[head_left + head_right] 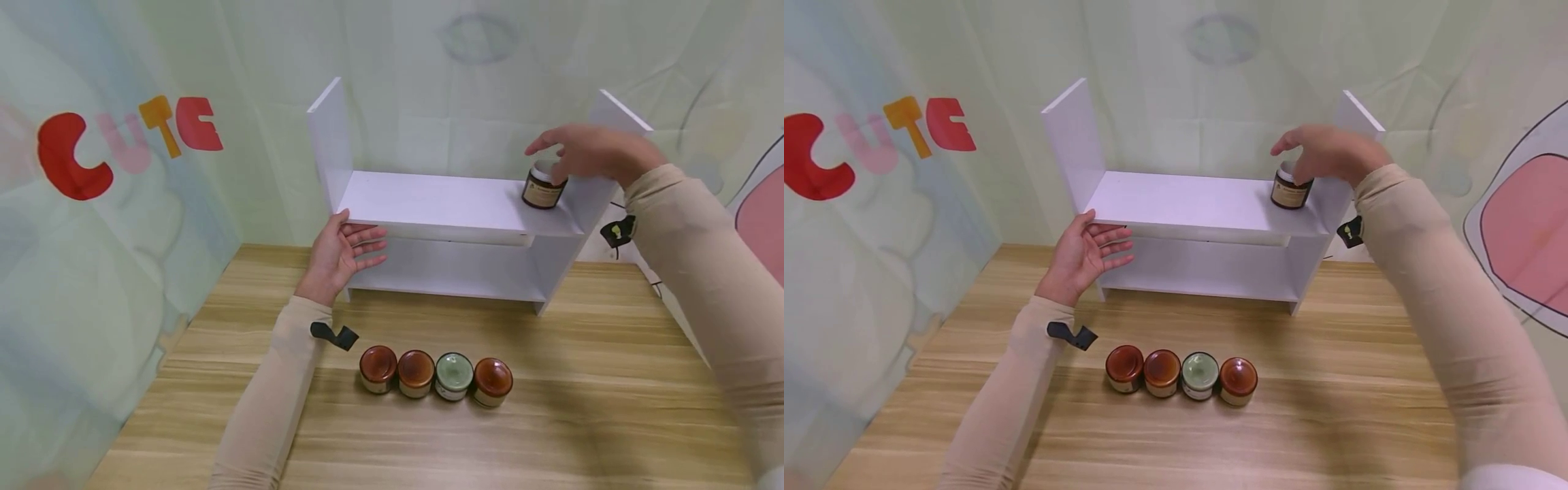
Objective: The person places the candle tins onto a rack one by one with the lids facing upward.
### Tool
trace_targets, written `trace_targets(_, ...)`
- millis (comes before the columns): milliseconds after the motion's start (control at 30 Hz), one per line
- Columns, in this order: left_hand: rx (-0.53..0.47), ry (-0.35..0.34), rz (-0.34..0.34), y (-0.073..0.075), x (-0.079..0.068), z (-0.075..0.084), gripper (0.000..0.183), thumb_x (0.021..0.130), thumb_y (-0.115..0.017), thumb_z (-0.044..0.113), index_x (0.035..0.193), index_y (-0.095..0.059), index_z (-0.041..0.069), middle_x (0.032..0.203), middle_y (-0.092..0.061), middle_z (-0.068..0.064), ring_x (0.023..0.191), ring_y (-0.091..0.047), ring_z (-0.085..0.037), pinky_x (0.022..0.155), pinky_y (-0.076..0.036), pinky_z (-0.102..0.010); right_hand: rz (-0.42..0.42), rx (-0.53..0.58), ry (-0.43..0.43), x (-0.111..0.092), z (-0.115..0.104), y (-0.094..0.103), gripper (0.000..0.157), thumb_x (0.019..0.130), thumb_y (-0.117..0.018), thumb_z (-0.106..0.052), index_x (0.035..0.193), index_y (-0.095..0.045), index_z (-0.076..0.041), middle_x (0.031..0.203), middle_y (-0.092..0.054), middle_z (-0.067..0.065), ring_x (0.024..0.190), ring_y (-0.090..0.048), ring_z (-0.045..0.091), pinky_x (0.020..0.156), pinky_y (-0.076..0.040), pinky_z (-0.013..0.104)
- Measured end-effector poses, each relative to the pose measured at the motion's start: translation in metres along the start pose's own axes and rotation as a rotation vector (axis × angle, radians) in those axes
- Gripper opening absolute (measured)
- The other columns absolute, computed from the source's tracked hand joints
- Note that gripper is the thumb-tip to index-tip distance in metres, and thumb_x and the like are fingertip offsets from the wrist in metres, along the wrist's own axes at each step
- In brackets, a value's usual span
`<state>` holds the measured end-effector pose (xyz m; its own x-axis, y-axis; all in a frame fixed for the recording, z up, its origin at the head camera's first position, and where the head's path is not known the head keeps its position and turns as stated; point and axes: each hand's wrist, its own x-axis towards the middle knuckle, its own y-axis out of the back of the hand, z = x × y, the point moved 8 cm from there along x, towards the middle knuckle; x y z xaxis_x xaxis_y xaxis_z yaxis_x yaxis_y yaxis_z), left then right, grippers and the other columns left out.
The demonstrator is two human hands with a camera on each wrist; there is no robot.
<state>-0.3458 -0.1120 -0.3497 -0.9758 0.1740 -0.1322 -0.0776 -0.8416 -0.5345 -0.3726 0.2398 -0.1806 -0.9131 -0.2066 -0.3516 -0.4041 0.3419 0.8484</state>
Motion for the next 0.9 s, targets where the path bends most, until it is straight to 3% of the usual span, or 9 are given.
trace_targets(200,-0.001,0.001,-0.012,-0.003,0.001,0.000,0.046,0.109,-0.039,0.043,0.105,-0.062,0.004,0.093,-0.078,-0.010,0.092,-0.073,-0.028,0.079,-0.061,-0.045,0.031,0.028,0.123,-0.026,-0.010,0.009,0.076,0.098,-0.062,-0.004,0.162,-0.026,-0.026,0.170,-0.010,0.017,0.155,-0.011,0.041,0.114,-0.026,0.067)
trace_targets(300,0.001,-0.002,-0.011,-0.003,0.002,0.001,0.046,0.109,-0.039,0.043,0.106,-0.063,0.004,0.092,-0.078,-0.009,0.091,-0.073,-0.028,0.078,-0.061,-0.045,0.055,0.030,0.167,-0.035,-0.012,0.010,0.076,0.099,-0.063,-0.005,0.162,-0.027,-0.027,0.170,-0.014,0.011,0.155,-0.015,0.037,0.113,-0.029,0.065)
trace_targets(467,0.000,-0.002,-0.010,-0.004,0.003,0.001,0.046,0.109,-0.039,0.043,0.106,-0.062,0.004,0.092,-0.078,-0.009,0.091,-0.072,-0.027,0.078,-0.061,-0.045,0.121,0.067,0.218,-0.044,-0.008,0.007,0.074,0.099,-0.063,-0.006,0.161,-0.029,-0.027,0.167,-0.024,0.013,0.153,-0.022,0.036,0.111,-0.033,0.063)
trace_targets(667,-0.003,0.007,-0.005,-0.001,0.002,-0.001,0.045,0.109,-0.039,0.043,0.106,-0.061,0.004,0.093,-0.078,-0.010,0.092,-0.073,-0.027,0.080,-0.060,-0.046,0.267,0.107,0.306,-0.048,-0.003,-0.003,0.067,0.097,-0.071,-0.026,0.157,-0.039,-0.024,0.160,-0.041,0.006,0.146,-0.039,0.031,0.109,-0.036,0.056)
trace_targets(733,-0.005,0.008,-0.003,0.000,0.002,-0.002,0.045,0.109,-0.039,0.043,0.106,-0.062,0.004,0.093,-0.078,-0.010,0.092,-0.073,-0.028,0.083,-0.060,-0.048,0.323,0.136,0.335,-0.050,-0.002,-0.007,0.065,0.097,-0.071,-0.030,0.155,-0.043,-0.023,0.157,-0.046,0.006,0.144,-0.043,0.030,0.109,-0.038,0.051)
trace_targets(867,-0.006,0.003,-0.004,0.002,0.001,-0.002,0.045,0.109,-0.039,0.043,0.104,-0.062,0.004,0.093,-0.078,-0.009,0.091,-0.073,-0.027,0.082,-0.060,-0.047,0.435,0.182,0.381,-0.055,-0.001,-0.013,0.059,0.098,-0.070,-0.031,0.151,-0.049,-0.018,0.150,-0.052,0.009,0.137,-0.049,0.033,0.099,-0.045,0.025)
trace_targets(900,-0.008,0.002,-0.005,0.003,0.001,-0.001,0.046,0.109,-0.039,0.042,0.104,-0.063,0.004,0.093,-0.078,-0.009,0.091,-0.073,-0.027,0.082,-0.060,-0.047,0.463,0.191,0.389,-0.056,0.000,-0.015,0.058,0.098,-0.070,-0.031,0.150,-0.050,-0.016,0.149,-0.053,0.009,0.136,-0.050,0.033,0.100,-0.046,0.025)
